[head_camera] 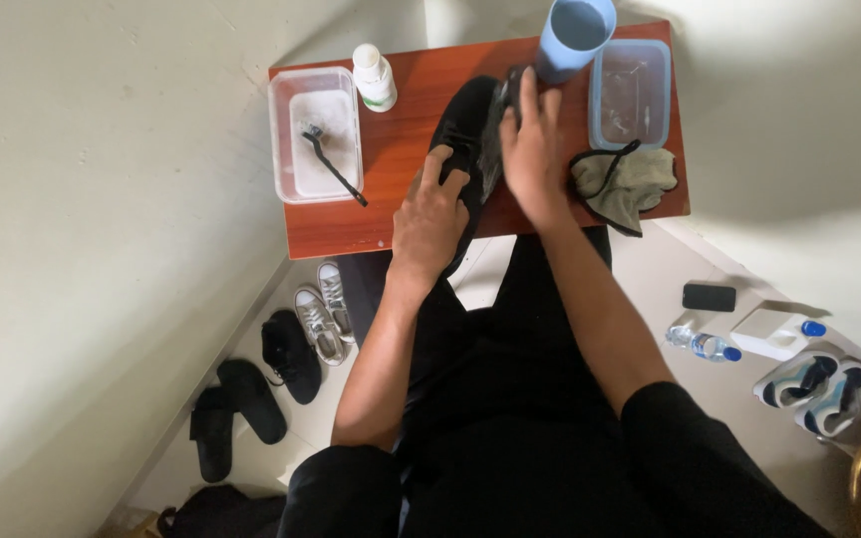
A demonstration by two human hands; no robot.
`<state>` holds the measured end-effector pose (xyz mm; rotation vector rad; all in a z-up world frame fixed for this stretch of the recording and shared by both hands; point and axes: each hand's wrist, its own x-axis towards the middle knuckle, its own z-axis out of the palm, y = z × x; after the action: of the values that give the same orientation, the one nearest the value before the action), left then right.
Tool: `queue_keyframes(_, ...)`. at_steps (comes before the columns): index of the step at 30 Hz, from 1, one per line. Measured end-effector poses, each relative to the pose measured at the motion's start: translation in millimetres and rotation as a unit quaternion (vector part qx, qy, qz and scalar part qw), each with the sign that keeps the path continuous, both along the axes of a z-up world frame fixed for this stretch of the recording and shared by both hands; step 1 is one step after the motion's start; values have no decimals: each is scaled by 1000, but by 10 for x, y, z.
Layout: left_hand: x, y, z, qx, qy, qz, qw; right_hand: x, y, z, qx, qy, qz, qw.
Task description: Attaching a small silver bow to a black shoe and then polishing the area using a cloth and a brush.
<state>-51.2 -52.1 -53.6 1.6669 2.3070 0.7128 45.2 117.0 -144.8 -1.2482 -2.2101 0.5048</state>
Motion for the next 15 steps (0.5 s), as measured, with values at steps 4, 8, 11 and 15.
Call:
queue_keyframes(4,6,-3,20,-16,3,18,1000,90,98,-152,-120,78,-9,990)
queue_keyframes(8,13,11,79,-30,-8,22,999,307,-343,-262,-192,103,15,976)
queue_keyframes(11,1,22,94,-83,-30,26,996,374,-739,-230,-215,121,22,969)
queue_keyframes(15,-2,-2,136,-81,-34,16,996,358,-1045,126,-256,215,22,942)
